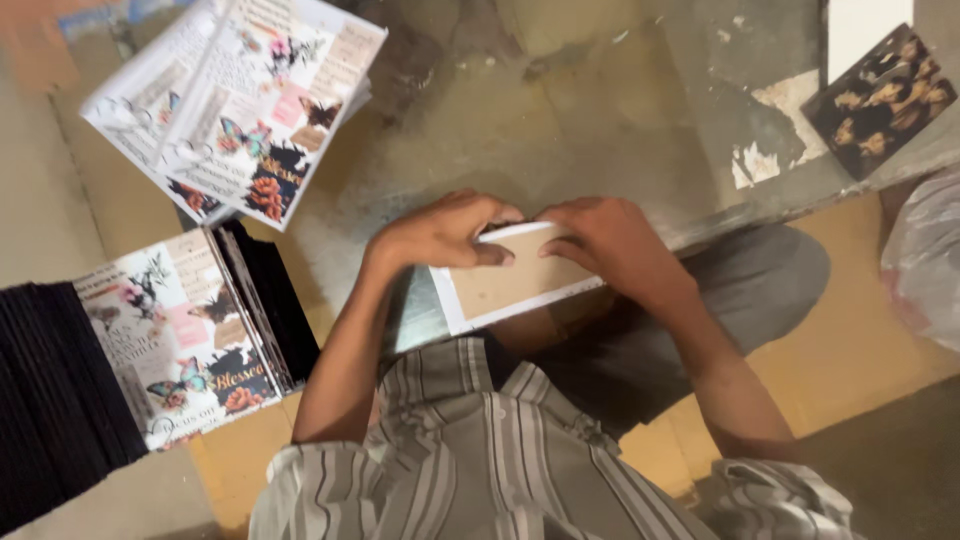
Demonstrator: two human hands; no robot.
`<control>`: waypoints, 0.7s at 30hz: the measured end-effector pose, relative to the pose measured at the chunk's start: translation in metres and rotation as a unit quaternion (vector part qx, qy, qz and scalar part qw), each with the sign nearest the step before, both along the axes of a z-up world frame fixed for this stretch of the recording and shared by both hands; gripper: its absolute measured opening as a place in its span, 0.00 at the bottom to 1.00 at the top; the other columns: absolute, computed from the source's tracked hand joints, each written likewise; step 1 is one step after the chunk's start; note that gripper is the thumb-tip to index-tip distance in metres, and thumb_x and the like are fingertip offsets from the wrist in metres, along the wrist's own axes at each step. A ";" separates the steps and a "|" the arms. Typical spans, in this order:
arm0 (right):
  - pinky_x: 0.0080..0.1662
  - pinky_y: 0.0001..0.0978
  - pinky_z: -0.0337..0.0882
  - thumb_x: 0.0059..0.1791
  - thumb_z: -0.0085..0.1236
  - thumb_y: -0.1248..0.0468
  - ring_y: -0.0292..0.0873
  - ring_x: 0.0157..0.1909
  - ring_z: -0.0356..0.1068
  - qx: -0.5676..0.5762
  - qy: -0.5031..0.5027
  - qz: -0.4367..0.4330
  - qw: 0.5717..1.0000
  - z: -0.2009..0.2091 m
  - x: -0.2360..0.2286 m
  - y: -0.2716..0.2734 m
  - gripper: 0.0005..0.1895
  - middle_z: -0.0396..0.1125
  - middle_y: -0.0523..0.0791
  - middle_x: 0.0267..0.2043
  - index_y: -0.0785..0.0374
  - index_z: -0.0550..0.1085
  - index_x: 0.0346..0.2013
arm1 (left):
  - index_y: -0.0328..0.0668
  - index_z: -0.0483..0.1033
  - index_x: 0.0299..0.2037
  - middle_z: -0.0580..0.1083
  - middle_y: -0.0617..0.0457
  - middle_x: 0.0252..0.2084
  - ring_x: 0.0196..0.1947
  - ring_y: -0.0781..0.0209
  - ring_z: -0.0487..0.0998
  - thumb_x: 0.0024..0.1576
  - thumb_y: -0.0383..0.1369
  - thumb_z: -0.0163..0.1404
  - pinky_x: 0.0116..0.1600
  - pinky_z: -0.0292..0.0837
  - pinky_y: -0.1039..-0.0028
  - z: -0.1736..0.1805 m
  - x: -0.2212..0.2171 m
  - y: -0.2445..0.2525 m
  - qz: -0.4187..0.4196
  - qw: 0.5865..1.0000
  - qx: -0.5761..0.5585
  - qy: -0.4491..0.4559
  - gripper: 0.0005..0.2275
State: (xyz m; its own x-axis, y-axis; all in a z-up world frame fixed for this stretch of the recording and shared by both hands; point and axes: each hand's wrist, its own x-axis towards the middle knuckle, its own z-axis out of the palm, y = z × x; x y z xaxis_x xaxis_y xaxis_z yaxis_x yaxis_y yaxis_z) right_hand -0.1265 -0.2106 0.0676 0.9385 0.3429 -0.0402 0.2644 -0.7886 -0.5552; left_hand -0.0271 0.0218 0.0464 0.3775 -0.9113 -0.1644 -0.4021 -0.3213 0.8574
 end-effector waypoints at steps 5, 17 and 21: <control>0.48 0.47 0.71 0.47 0.64 0.58 0.57 0.48 0.73 -0.006 -0.059 -0.039 0.998 -0.005 0.008 -0.004 0.19 0.74 0.52 0.46 0.63 0.77 0.49 | 0.37 0.80 0.47 0.78 0.40 0.39 0.46 0.41 0.76 0.48 0.31 0.61 0.51 0.70 0.58 0.006 0.003 0.001 0.093 0.989 0.026 -0.111 0.17; 0.60 0.40 0.73 0.54 0.57 0.64 0.48 0.62 0.72 -0.090 -0.203 -0.076 0.972 -0.092 -0.008 0.003 0.17 0.73 0.48 0.59 0.61 0.76 0.58 | 0.39 0.82 0.48 0.75 0.47 0.49 0.51 0.48 0.74 0.54 0.29 0.53 0.54 0.70 0.57 -0.056 -0.035 -0.006 0.206 0.897 0.039 -0.389 0.13; 0.58 0.40 0.73 0.54 0.57 0.62 0.48 0.59 0.73 -0.095 -0.197 -0.087 0.972 -0.082 0.000 0.002 0.17 0.73 0.46 0.59 0.60 0.76 0.58 | 0.46 0.84 0.43 0.77 0.51 0.44 0.49 0.50 0.74 0.56 0.30 0.56 0.56 0.68 0.57 -0.047 -0.021 0.002 0.273 0.891 0.063 -0.357 0.08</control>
